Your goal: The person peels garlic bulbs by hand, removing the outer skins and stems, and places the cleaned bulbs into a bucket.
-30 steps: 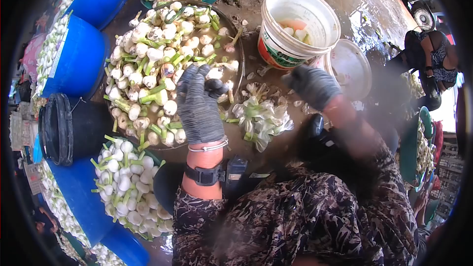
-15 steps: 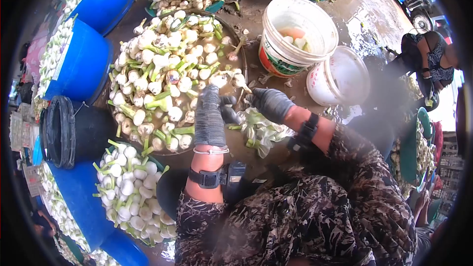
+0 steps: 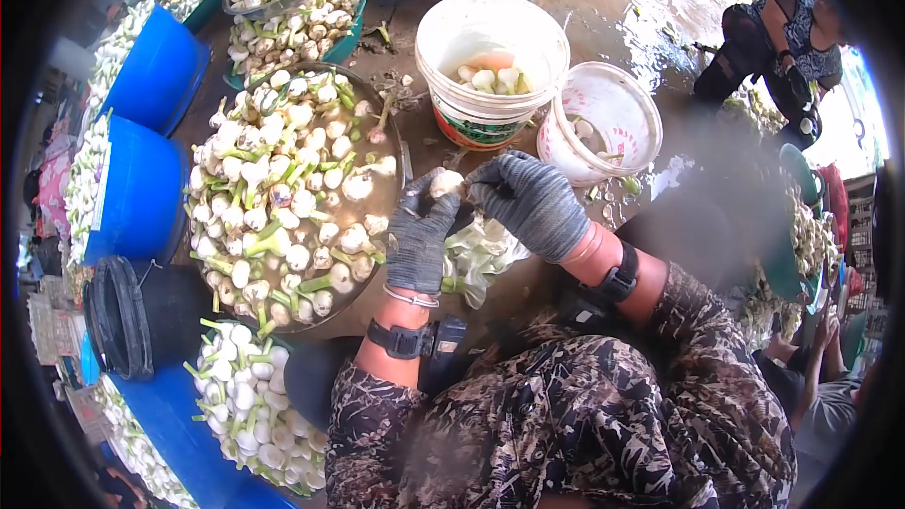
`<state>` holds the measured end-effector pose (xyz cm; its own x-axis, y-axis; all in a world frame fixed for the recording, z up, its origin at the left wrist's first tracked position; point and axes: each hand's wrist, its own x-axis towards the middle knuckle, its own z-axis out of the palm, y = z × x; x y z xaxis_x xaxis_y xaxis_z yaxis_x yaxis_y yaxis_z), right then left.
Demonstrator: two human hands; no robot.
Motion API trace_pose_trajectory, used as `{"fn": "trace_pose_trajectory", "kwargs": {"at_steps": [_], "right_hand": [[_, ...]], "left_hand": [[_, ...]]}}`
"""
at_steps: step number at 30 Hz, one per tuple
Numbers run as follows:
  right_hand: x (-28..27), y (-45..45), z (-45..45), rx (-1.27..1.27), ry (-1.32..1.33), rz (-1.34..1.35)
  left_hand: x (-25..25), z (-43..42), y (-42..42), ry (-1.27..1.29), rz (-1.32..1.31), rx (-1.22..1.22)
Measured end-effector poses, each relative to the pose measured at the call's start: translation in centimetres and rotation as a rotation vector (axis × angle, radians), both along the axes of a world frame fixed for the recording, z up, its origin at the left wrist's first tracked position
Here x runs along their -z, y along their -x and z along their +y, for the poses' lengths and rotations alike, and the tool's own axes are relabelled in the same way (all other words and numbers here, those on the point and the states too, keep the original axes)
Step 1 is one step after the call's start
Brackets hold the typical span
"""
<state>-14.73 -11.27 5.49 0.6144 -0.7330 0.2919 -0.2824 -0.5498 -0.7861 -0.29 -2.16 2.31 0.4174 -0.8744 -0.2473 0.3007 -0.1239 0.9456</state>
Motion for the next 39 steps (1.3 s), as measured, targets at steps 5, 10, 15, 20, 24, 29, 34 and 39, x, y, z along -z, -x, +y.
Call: {"fn": "trace_pose_trajectory", "kwargs": {"at_steps": [5, 10, 15, 20, 24, 29, 34, 39], "right_hand": [[1.2, -0.2, -0.3, 0.095, 0.171, 0.108], [3.0, 0.3, -2.1, 0.102, -0.011, 0.129], [5.2, 2.0, -6.3, 0.305, 0.055, 0.427], [1.4, 0.6, -2.5, -0.151, 0.194, -0.019], [0.6, 0.4, -0.9, -0.151, 0.272, 0.120], [2.5, 0.4, -0.8, -0.074, -0.139, 0.134], [1.9, 0.5, 0.1, -0.032, 0.125, 0.149], [4.7, -0.1, -1.9, -0.132, -0.904, 0.243]], "left_hand": [[1.6, -0.5, 1.3, 0.086, -0.244, -0.039], [0.6, -0.2, 0.4, 0.099, -0.401, 0.101], [1.0, 0.6, -0.4, 0.229, 0.486, 0.188], [0.9, 0.8, -0.6, 0.260, 0.577, 0.273], [1.2, 0.9, -0.4, 0.137, 0.297, 0.313], [0.0, 1.5, -0.6, 0.105, -0.462, 0.453], [0.2, 1.3, -0.3, 0.128, -0.287, 0.420], [0.3, 1.1, 0.9, 0.276, -1.005, 0.232]]}}
